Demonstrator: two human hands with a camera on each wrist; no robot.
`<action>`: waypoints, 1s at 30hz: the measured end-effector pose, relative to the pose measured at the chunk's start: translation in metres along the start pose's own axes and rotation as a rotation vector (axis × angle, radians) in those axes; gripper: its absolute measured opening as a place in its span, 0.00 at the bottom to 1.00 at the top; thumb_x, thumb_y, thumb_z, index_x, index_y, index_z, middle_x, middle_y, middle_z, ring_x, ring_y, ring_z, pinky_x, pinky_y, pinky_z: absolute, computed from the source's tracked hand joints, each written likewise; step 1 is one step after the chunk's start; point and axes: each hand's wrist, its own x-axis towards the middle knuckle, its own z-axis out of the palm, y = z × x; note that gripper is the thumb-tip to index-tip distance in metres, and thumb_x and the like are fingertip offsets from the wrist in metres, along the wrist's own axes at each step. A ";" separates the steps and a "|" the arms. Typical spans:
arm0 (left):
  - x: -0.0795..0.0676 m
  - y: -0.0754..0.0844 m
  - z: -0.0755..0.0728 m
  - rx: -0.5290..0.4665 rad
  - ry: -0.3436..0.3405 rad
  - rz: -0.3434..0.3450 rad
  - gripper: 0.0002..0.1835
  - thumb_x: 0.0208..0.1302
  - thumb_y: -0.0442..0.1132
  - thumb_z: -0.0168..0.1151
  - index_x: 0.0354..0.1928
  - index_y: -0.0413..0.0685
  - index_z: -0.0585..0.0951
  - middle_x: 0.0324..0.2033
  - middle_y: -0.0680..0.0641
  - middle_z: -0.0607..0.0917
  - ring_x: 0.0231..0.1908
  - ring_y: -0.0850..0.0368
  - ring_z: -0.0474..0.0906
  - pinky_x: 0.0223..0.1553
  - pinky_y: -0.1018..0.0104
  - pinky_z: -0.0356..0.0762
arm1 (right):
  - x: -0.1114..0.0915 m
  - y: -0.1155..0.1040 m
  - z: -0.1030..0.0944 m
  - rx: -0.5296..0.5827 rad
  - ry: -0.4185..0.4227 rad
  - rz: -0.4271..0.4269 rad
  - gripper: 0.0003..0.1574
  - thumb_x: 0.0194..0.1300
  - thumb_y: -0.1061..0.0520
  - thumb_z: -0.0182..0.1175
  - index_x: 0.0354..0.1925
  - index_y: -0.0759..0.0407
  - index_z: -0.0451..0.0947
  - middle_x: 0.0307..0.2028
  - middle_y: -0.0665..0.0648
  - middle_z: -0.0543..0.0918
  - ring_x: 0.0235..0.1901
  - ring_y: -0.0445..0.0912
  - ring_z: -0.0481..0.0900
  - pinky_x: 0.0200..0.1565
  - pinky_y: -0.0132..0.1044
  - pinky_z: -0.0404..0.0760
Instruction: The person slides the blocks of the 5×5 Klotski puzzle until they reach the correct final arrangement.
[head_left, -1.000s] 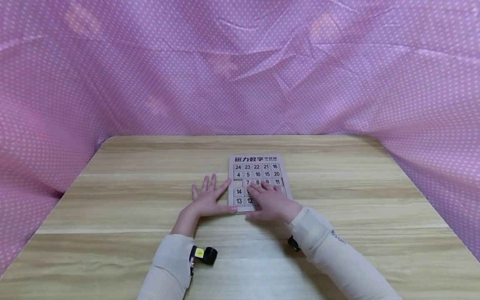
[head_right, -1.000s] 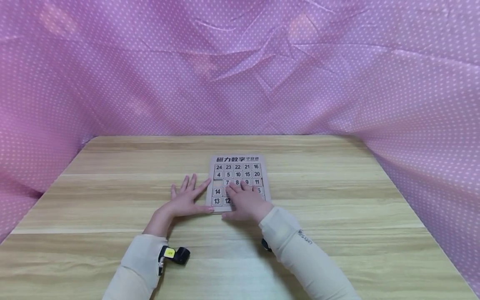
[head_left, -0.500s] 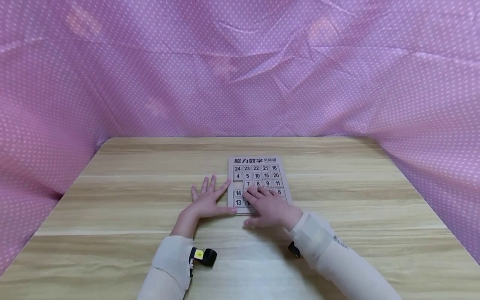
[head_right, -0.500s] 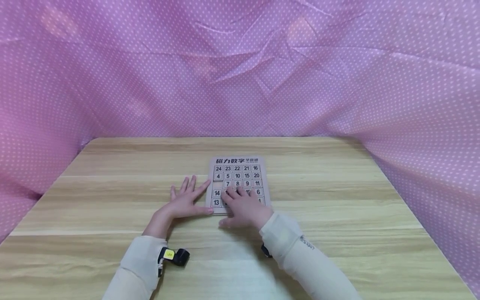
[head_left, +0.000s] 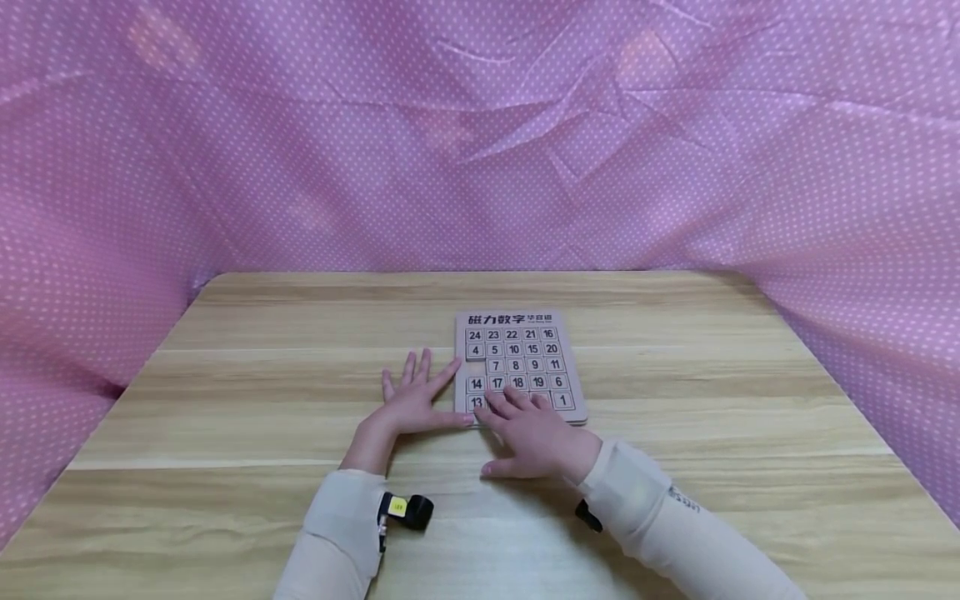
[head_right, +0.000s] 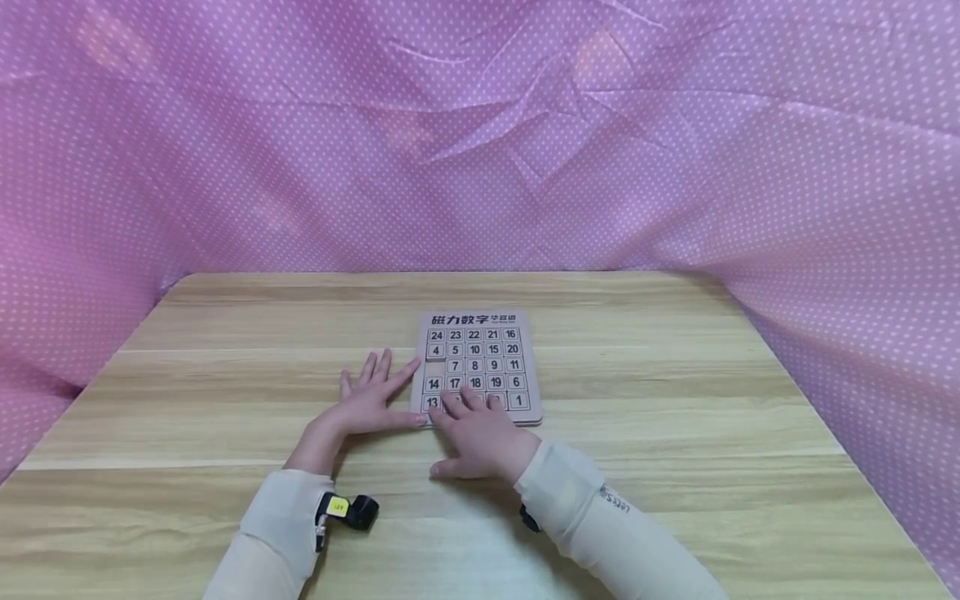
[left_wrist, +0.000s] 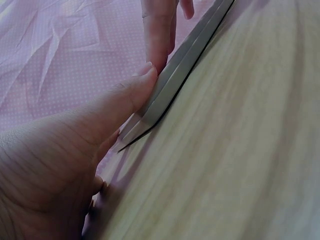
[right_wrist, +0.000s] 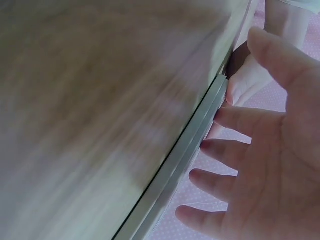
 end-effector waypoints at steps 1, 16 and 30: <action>0.000 0.000 0.000 -0.001 0.001 0.000 0.52 0.34 0.76 0.50 0.65 0.70 0.47 0.63 0.39 0.35 0.60 0.43 0.23 0.50 0.39 0.17 | 0.000 0.000 0.000 -0.002 0.002 -0.001 0.49 0.51 0.30 0.48 0.64 0.53 0.51 0.65 0.57 0.46 0.62 0.57 0.42 0.55 0.59 0.46; 0.000 0.000 0.001 -0.006 0.002 0.002 0.52 0.35 0.76 0.50 0.65 0.70 0.47 0.63 0.39 0.36 0.61 0.43 0.23 0.50 0.39 0.17 | 0.016 0.005 -0.001 -0.012 0.020 0.041 0.48 0.53 0.31 0.48 0.64 0.53 0.50 0.64 0.56 0.47 0.61 0.57 0.43 0.55 0.59 0.47; 0.001 -0.001 0.002 -0.011 0.009 -0.002 0.52 0.34 0.75 0.52 0.64 0.70 0.47 0.63 0.39 0.36 0.61 0.43 0.24 0.50 0.40 0.16 | 0.011 0.017 -0.001 0.068 0.035 0.060 0.50 0.51 0.32 0.51 0.65 0.54 0.50 0.65 0.57 0.46 0.62 0.57 0.42 0.54 0.60 0.46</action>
